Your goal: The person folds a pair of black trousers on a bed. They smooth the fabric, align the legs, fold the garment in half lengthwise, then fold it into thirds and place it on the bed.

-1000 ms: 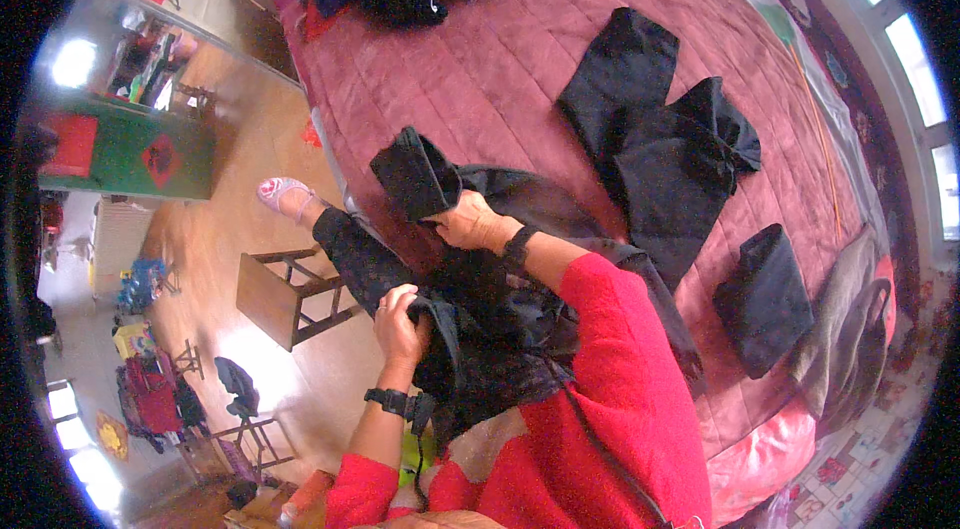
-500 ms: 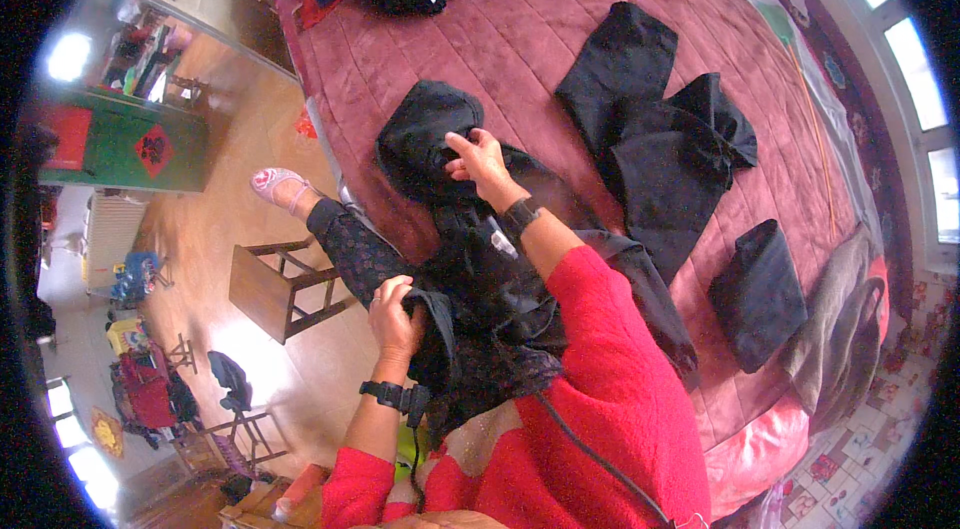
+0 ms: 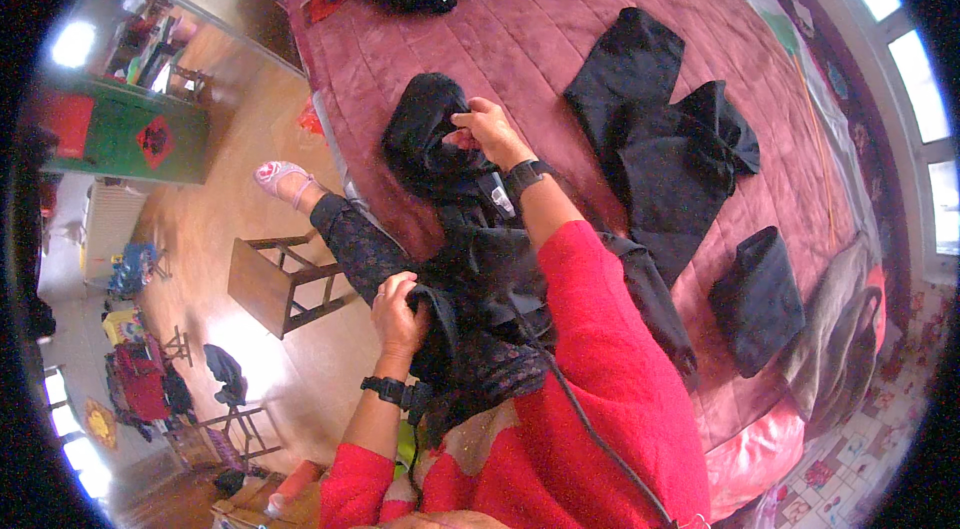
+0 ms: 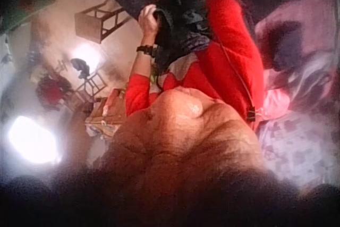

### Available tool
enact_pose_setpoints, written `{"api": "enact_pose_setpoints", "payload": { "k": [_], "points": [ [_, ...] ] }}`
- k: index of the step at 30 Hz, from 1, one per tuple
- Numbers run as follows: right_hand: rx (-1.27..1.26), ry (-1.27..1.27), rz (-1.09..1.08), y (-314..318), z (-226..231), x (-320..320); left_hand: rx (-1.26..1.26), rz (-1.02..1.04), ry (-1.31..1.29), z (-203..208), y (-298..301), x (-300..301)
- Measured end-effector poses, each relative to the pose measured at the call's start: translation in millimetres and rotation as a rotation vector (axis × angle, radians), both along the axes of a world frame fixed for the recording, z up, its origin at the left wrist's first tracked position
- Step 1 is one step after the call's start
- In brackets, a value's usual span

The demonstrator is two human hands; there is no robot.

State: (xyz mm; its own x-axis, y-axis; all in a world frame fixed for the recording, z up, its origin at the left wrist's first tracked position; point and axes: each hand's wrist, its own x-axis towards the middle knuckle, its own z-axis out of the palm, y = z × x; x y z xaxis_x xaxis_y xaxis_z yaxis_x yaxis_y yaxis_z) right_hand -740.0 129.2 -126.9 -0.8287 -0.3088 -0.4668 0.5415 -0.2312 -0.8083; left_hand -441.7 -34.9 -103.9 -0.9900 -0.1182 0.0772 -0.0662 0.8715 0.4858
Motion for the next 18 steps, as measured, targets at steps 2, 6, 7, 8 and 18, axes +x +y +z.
{"api": "enact_pose_setpoints", "payload": {
  "k": [2,6,7,8,18],
  "points": [
    [0.178,0.116,0.153,7.1,7.4,-4.6,-0.011,0.018,-0.053,-1.0,0.5,-0.1],
    [0.320,0.400,0.206,23.2,34.3,-12.0,-0.009,0.020,-0.019,-0.6,2.2,0.3],
    [0.360,0.599,0.190,27.9,45.8,-13.0,-0.001,0.025,-0.012,-0.1,2.6,0.2],
    [0.587,0.839,0.146,26.7,59.6,-15.0,0.002,0.035,-0.038,0.6,3.4,0.3],
    [0.400,1.400,0.006,47.9,170.7,121.4,-0.007,0.042,0.035,0.6,2.9,10.1]
  ]
}}
